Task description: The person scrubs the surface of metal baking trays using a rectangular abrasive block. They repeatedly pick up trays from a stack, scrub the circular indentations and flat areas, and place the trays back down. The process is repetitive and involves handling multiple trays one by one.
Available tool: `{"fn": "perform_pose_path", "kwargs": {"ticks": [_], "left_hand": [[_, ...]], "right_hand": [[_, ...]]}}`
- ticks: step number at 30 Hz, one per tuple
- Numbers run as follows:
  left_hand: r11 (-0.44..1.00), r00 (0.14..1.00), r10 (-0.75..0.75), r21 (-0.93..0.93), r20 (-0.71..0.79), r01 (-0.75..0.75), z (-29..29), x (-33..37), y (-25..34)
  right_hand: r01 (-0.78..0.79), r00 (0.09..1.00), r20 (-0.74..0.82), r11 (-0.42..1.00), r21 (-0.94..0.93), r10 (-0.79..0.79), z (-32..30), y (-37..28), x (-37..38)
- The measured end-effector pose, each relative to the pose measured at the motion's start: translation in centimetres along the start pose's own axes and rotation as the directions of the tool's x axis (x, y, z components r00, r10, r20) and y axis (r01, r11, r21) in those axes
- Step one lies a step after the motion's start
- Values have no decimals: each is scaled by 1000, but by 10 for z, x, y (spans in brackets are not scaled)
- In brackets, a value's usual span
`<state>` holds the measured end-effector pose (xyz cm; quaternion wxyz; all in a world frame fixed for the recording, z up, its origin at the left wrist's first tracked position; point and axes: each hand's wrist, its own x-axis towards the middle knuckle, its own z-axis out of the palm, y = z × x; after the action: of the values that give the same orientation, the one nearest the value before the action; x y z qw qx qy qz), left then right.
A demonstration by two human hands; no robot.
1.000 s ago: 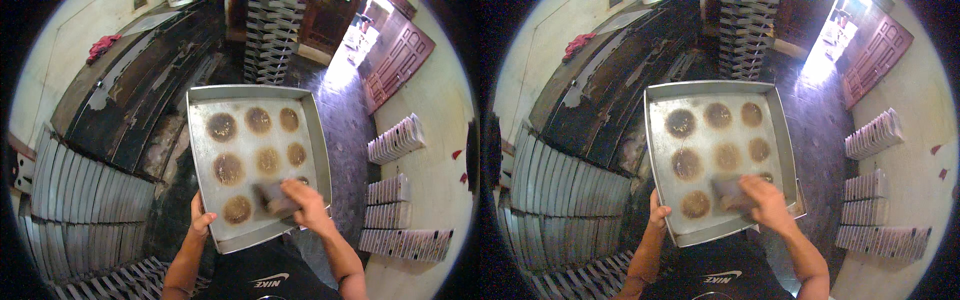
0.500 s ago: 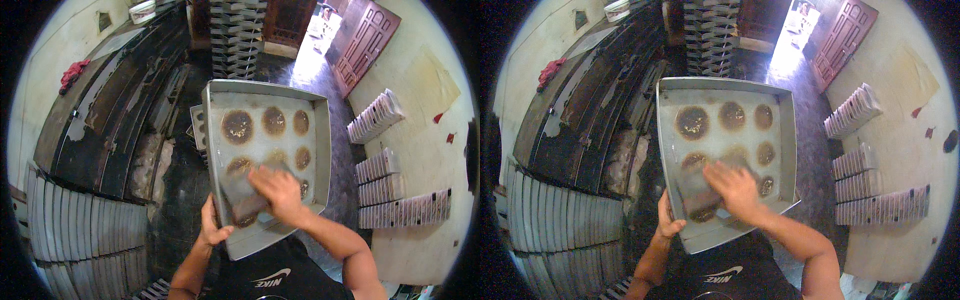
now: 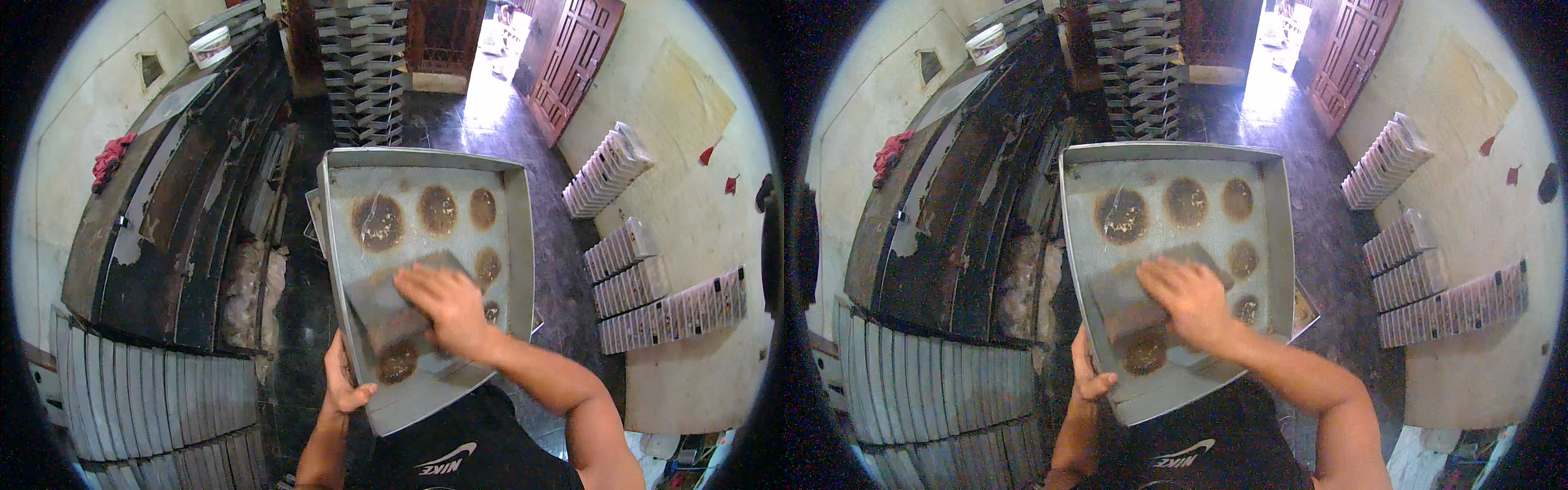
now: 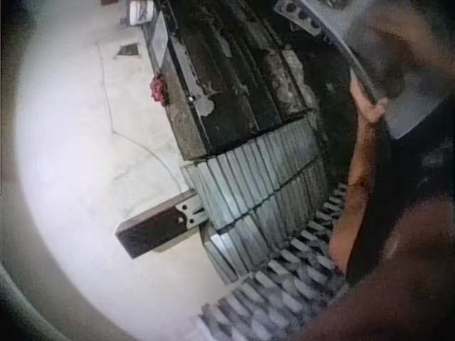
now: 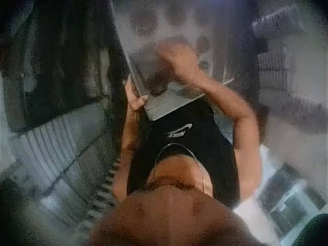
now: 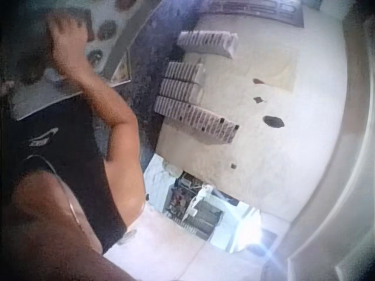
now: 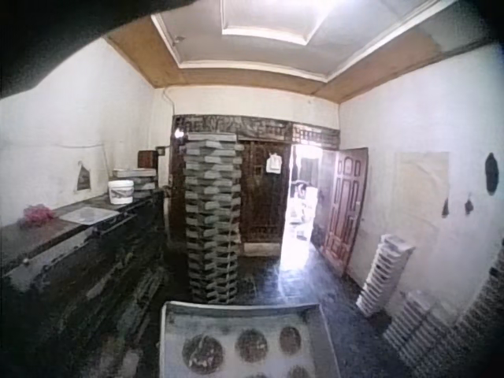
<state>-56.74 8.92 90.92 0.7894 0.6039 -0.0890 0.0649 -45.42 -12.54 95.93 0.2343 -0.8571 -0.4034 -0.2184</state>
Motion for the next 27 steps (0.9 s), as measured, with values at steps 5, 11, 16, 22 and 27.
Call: {"fn": "perform_pose_path", "kwargs": {"ticks": [5,11,16,22,27], "left_hand": [[999,999,-46,-1,-12,46,-8,-2,4],[1000,1000,-5,27,-22,5,-10,-4,-4],[998,1000,-5,-67,4,5,-4,2,-2],[994,996,-76,-77,-46,73,-1,6,-6],[978,961,-107,-200,-255,56,-9,-13,-19]], "right_hand": [[-124,991,45,992,-14,125,0,13,40],[-214,976,40,977,25,212,5,38,68],[-75,997,13,997,20,74,7,9,33],[-202,973,122,979,16,198,13,17,42],[-127,966,234,990,65,108,2,-25,-73]]}}
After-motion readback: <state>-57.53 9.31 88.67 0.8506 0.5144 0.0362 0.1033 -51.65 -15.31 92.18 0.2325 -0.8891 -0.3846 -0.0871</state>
